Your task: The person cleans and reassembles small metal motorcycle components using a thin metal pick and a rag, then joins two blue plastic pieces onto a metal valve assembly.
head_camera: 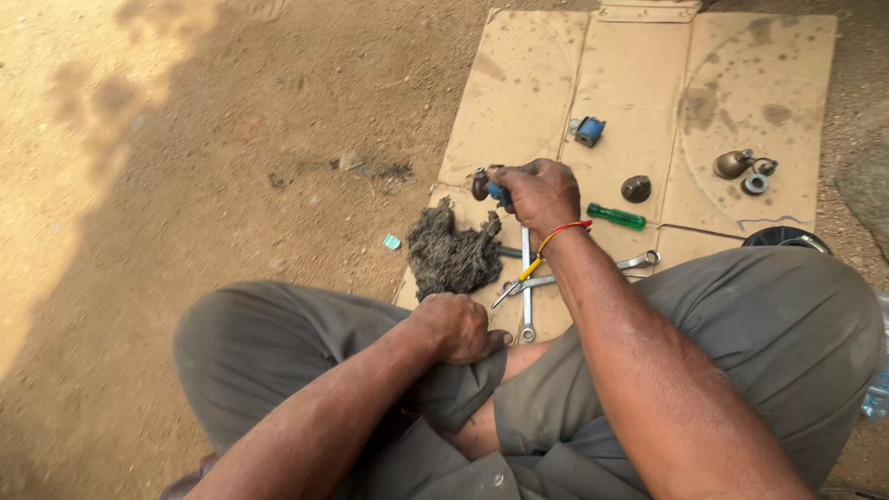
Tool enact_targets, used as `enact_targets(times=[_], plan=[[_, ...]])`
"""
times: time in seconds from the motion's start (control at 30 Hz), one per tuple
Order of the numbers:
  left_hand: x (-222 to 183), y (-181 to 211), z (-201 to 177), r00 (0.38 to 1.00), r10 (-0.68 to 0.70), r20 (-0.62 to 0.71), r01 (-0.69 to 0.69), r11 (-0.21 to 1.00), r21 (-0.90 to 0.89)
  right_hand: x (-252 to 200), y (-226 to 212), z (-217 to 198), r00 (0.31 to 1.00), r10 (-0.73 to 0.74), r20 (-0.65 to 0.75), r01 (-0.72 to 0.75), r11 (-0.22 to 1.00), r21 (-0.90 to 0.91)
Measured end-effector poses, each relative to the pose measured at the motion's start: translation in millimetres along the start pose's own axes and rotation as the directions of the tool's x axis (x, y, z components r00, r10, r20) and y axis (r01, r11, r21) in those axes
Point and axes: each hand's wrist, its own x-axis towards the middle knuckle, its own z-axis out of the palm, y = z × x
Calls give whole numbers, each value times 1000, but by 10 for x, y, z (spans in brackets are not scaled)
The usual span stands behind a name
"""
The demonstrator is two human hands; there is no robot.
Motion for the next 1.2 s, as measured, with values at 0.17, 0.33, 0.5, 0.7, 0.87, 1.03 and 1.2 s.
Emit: enact_targets(times=[0.17,0.33,0.5,0.7,0.87,1.03,1.2], plan=[[315,-363,-275,928,54,-369,-94,991,-93,176,-185,43,993,-94,-70,59,917,-394],[690,-663,-183,861,10,-509,-64,994,-88,135,-548,123,972,-227,56,232,964,-130],[854,-503,218,979,106,-177,-133,980,-147,59,-970,-194,920,-348,180,391,847,-360],[546,-318,6,995,100,-7,-98,944,-315,-46,-1308,-587,843,-338,419,530,385,-755],[438,-476,-574,987,2,-159,-52,950,-309,61,-1165,-903,923,-181,339,383,349,-856],[408,-709,-926,856,93,-508,-318,870,-376,171,-966,-835,942,-33,335,317,424,-848],[539,-659,-803,857,101,-505,-463,582,-669,150,-832,-344,862,6,508,478,326,-815]])
